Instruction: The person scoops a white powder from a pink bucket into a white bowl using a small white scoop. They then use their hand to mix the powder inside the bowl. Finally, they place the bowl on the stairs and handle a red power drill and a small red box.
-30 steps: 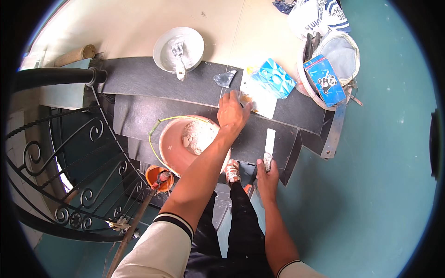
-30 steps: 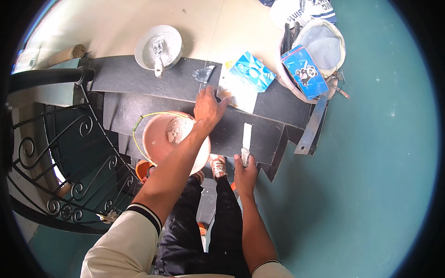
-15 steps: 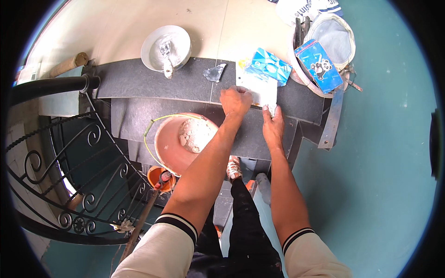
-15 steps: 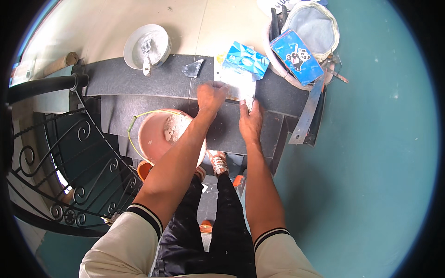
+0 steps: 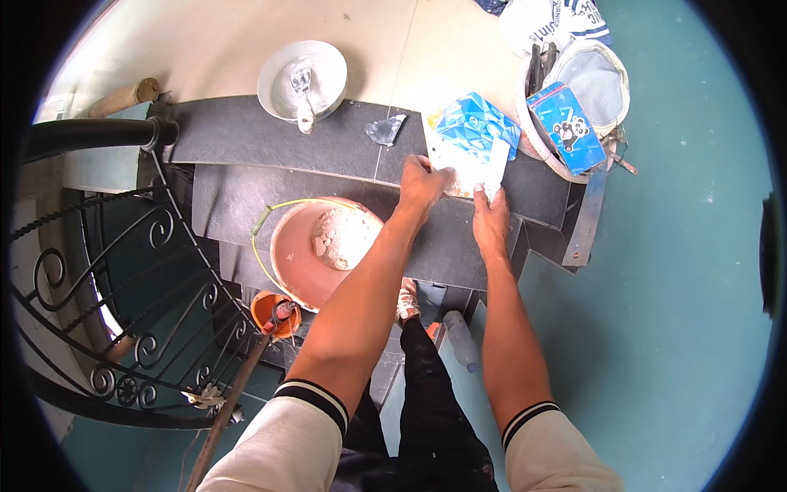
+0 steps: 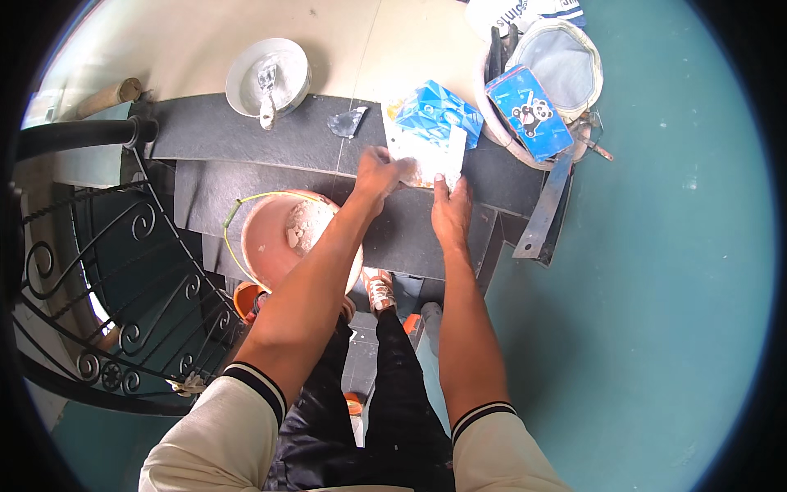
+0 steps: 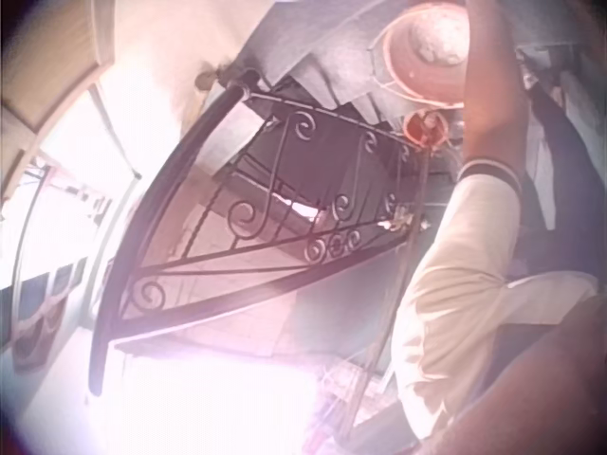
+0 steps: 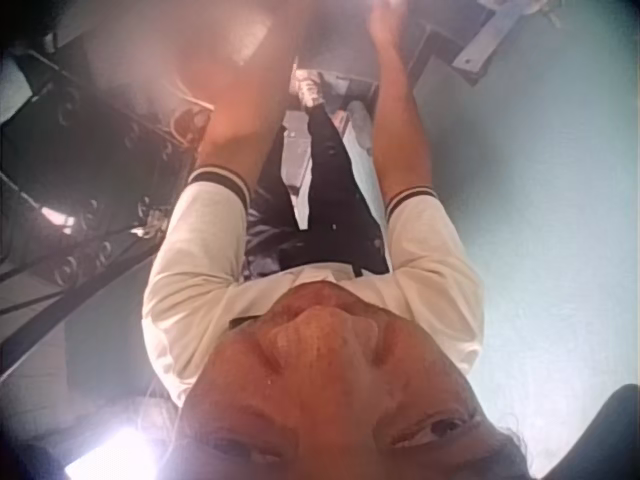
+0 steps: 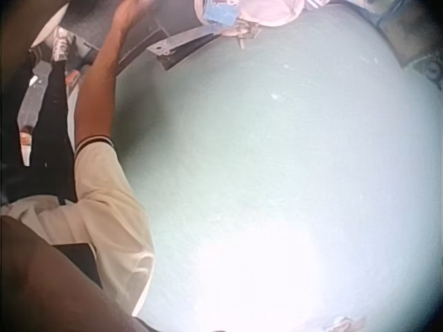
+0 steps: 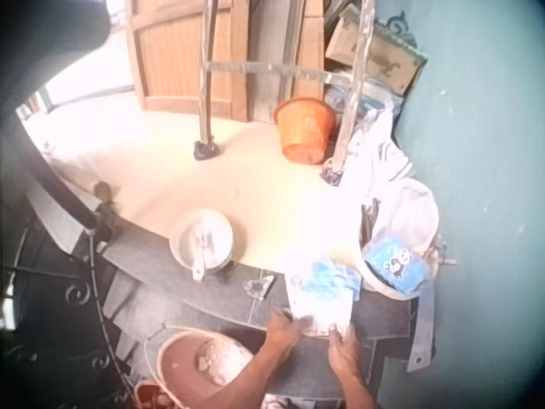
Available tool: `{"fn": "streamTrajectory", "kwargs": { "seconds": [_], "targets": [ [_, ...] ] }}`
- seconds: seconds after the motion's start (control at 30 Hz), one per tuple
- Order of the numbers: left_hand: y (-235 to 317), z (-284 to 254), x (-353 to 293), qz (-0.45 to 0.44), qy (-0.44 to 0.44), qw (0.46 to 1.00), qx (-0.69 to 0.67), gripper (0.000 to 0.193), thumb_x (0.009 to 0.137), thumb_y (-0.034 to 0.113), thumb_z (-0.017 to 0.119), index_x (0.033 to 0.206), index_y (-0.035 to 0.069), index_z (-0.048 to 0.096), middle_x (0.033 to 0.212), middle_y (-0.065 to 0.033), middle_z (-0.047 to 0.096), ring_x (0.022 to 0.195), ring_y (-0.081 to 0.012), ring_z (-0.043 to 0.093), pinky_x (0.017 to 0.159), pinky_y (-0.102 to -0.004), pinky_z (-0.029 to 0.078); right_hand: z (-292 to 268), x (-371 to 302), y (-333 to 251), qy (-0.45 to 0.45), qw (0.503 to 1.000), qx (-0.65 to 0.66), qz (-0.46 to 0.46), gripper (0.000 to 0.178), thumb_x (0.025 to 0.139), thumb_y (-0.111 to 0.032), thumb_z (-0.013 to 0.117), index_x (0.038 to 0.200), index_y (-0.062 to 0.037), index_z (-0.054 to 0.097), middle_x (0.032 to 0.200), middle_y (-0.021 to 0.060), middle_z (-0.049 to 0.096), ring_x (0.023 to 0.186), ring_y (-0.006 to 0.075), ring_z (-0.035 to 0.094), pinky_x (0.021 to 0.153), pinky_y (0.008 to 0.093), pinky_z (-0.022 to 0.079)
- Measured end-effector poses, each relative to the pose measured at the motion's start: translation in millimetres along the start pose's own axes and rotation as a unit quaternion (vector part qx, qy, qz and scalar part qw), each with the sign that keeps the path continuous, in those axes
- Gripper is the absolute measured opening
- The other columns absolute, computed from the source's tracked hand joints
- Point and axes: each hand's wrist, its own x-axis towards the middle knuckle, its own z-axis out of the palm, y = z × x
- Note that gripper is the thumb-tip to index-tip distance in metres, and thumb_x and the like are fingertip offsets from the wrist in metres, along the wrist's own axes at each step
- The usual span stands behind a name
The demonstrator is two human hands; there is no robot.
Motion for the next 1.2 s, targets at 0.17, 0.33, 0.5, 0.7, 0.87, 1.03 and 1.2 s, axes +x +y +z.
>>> {"fn": "streamTrajectory", "kwargs": {
  "seconds": [0.17,0.33,0.5,0.7,0.87,1.03,1.2],
  "targets": [
    [11,-53,-40,0.132,-0.057,0.984,0.102,0.047,0.099,0.009,0.075,0.141,-0.006,0.061,0.109,-0.0181,0.079,0.095,-0.0251,0.078,0.085,-0.0396,0.063,-15,-6,1,-0.057,0.994,0.093,-0.021,0.042,0.112,-0.038,0.065,0.132,-0.0013,0.064,0.113,0.0139,0.076,0.102,0.0277,0.077,0.088,0.0415,0.056],
    [1,-105,-130,0.074,-0.029,0.997,-0.019,0.053,0.104,0.008,0.071,0.153,-0.001,0.055,0.117,-0.0166,0.079,0.102,-0.0208,0.077,0.081,-0.0350,0.065,-15,-24,-9,-0.072,0.986,0.141,0.057,0.041,0.110,-0.036,0.069,0.133,-0.0022,0.065,0.106,0.0090,0.077,0.094,0.0157,0.077,0.068,0.0321,0.054],
    [-17,-180,-207,-0.050,0.002,0.995,-0.090,0.054,0.107,0.011,0.070,0.156,-0.002,0.052,0.128,-0.0162,0.077,0.106,-0.0199,0.078,0.079,-0.0318,0.065,-22,-121,-41,-0.058,0.994,-0.014,-0.096,0.039,0.112,-0.027,0.064,0.141,-0.0013,0.057,0.109,0.0209,0.076,0.100,0.0323,0.077,0.087,0.0465,0.058],
    [-48,-228,-243,-0.079,0.058,0.989,-0.110,0.055,0.107,0.006,0.067,0.157,-0.007,0.047,0.122,-0.0154,0.079,0.102,-0.0193,0.079,0.077,-0.0307,0.068,9,-227,-66,-0.209,0.974,0.010,-0.082,0.026,0.110,-0.015,0.062,0.129,0.0030,0.058,0.119,0.0326,0.073,0.106,0.0494,0.074,0.087,0.0533,0.059],
    [-67,-245,-251,-0.091,0.127,0.988,0.005,0.048,0.106,0.003,0.063,0.151,-0.011,0.051,0.117,-0.0180,0.080,0.097,-0.0204,0.080,0.074,-0.0323,0.067,31,-248,-74,-0.150,0.987,0.051,-0.025,0.041,0.113,-0.033,0.059,0.137,0.0004,0.058,0.109,0.0306,0.076,0.106,0.0510,0.074,0.089,0.0576,0.058],
    [-77,-259,-245,-0.027,0.091,0.994,0.056,0.044,0.108,0.005,0.063,0.149,-0.008,0.055,0.118,-0.0164,0.081,0.100,-0.0213,0.079,0.079,-0.0338,0.067,35,-257,-77,-0.416,0.893,-0.167,-0.047,0.051,0.109,-0.037,0.064,0.148,-0.0049,0.055,0.108,0.0317,0.076,0.110,0.0542,0.072,0.095,0.0592,0.056],
    [-66,-280,-258,-0.020,0.111,0.989,-0.091,0.049,0.111,0.008,0.063,0.157,-0.003,0.050,0.131,-0.0146,0.078,0.111,-0.0207,0.078,0.086,-0.0352,0.067,48,-172,-115,-0.152,0.987,0.046,-0.031,0.048,0.113,-0.032,0.060,0.152,-0.0043,0.057,0.144,0.0295,0.064,0.131,0.0473,0.066,0.106,0.0537,0.053]
  ]
}}
